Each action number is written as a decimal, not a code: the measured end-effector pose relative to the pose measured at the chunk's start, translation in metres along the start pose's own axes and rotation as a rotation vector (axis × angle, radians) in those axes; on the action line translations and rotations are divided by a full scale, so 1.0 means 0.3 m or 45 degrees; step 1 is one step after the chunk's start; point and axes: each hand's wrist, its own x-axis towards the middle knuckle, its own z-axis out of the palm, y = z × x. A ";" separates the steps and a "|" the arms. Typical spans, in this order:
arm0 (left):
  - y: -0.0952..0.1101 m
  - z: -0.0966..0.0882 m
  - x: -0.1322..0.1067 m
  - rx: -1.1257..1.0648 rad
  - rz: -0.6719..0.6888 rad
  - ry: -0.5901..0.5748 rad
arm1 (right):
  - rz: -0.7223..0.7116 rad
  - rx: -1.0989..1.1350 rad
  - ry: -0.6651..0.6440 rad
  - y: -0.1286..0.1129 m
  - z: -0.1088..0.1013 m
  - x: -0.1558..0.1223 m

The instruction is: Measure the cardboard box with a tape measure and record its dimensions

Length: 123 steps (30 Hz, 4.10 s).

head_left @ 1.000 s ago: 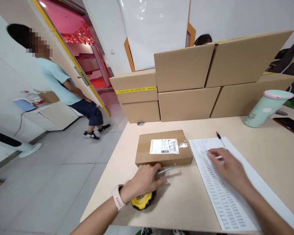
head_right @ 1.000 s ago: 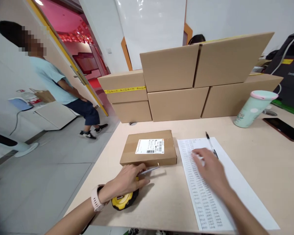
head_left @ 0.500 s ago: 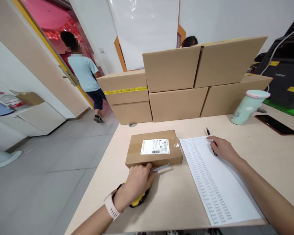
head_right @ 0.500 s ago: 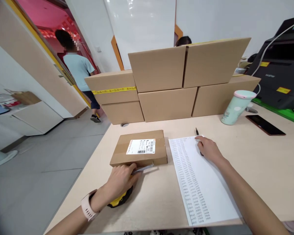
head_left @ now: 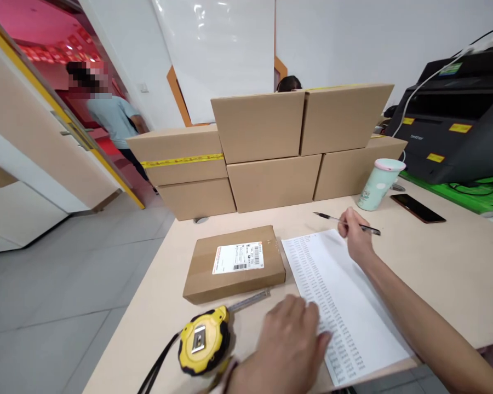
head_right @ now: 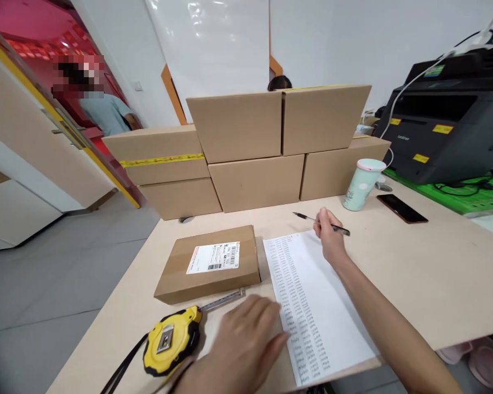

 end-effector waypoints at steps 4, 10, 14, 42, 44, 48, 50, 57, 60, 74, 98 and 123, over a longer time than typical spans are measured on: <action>0.071 0.181 0.230 0.151 -0.028 -0.053 | 0.356 0.359 -0.374 0.072 0.074 0.059; -0.010 0.310 0.378 0.302 -0.206 -0.030 | 0.406 0.304 -0.376 0.214 0.117 0.034; -0.048 0.337 0.387 0.452 -0.263 -0.065 | 0.341 0.277 -0.308 0.251 0.129 0.010; -0.098 0.388 0.393 0.667 -0.156 -0.072 | 0.168 0.072 -0.309 0.291 0.126 0.011; -0.098 0.388 0.392 0.671 -0.156 -0.070 | 0.153 0.026 -0.319 0.290 0.124 0.014; -0.100 0.389 0.391 0.670 -0.152 -0.075 | 0.090 -0.124 -0.297 0.293 0.120 0.020; -0.101 0.388 0.392 0.667 -0.147 -0.079 | 0.041 -0.195 -0.281 0.294 0.119 0.020; -0.098 0.387 0.389 0.664 -0.148 -0.054 | -0.013 -0.349 -0.311 0.293 0.114 0.015; -0.096 0.388 0.385 0.676 -0.156 -0.026 | -0.023 -0.378 -0.323 0.294 0.115 0.014; -0.101 0.403 0.372 0.721 -0.141 0.021 | -0.047 -0.425 -0.348 0.300 0.116 0.013; -0.107 0.418 0.368 0.700 -0.125 0.024 | -0.033 -0.399 -0.331 0.279 0.118 0.006; -0.111 0.426 0.367 0.744 -0.137 0.008 | -0.068 -0.408 -0.314 0.303 0.115 0.010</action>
